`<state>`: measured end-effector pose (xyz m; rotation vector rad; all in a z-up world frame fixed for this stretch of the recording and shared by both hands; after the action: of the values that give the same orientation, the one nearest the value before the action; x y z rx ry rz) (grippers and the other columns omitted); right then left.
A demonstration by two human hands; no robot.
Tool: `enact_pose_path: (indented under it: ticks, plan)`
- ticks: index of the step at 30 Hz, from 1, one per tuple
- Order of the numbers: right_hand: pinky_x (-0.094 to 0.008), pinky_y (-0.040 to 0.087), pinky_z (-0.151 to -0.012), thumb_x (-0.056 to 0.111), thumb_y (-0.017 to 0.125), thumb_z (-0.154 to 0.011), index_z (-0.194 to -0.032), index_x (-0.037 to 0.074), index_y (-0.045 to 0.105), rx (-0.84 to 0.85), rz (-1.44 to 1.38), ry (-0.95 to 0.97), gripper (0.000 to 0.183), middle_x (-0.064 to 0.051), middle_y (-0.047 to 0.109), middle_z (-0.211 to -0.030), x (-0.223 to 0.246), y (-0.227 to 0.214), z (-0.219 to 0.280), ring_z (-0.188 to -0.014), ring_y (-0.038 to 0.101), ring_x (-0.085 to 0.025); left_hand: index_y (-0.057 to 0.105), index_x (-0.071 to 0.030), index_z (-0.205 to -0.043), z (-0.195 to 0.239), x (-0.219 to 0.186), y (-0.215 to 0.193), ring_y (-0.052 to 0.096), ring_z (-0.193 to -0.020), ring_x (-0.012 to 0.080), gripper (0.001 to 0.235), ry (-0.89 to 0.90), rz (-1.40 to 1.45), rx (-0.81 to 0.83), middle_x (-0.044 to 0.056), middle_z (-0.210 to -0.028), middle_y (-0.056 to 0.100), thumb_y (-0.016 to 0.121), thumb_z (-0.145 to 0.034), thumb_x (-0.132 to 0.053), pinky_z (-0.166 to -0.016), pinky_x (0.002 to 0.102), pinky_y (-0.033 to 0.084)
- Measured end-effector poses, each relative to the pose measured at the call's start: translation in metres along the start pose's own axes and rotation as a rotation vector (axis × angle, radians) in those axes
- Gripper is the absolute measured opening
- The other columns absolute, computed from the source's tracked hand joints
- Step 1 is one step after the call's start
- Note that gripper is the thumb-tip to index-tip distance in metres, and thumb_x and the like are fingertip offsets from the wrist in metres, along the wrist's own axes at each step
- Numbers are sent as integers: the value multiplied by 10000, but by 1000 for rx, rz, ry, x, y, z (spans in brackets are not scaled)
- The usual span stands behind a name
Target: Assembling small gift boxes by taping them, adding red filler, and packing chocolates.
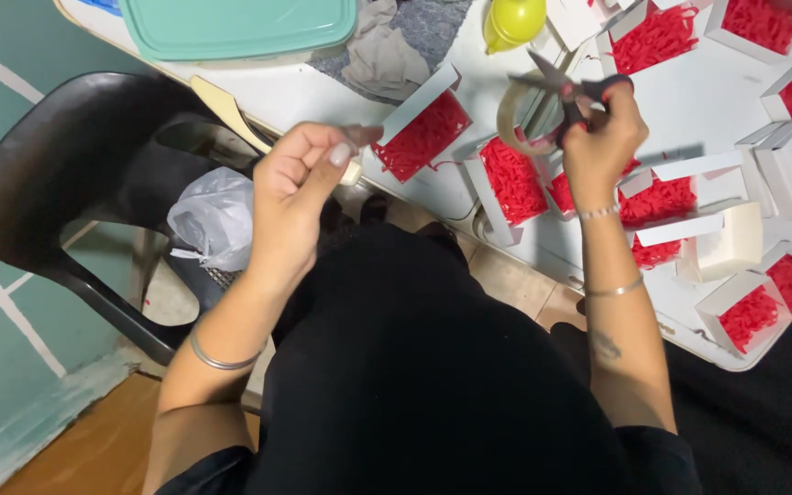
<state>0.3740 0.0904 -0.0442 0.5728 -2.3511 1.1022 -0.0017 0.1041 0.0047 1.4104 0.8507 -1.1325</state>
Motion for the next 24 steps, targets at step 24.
enact_pose_path:
  ticks: [24]
  plan:
    - [-348, 549, -685, -103, 624, -654, -1046, 48, 647, 216, 74, 92, 421, -94, 725, -917, -84, 123, 11, -664, 663, -239, 724, -140, -1026, -11, -89, 19, 568, -1194, 218, 311, 195, -636, 154, 65, -1232, 638, 463, -1105, -288, -1115, 394, 363]
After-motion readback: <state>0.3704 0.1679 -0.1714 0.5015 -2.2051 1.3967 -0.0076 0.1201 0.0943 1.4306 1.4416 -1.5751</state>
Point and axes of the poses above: each hand's wrist, its own z-axis away from the middle knuckle, its own y-axis out of the palm, x = y × z, the point moved 9 cm from there along -z, towards the middle knuckle
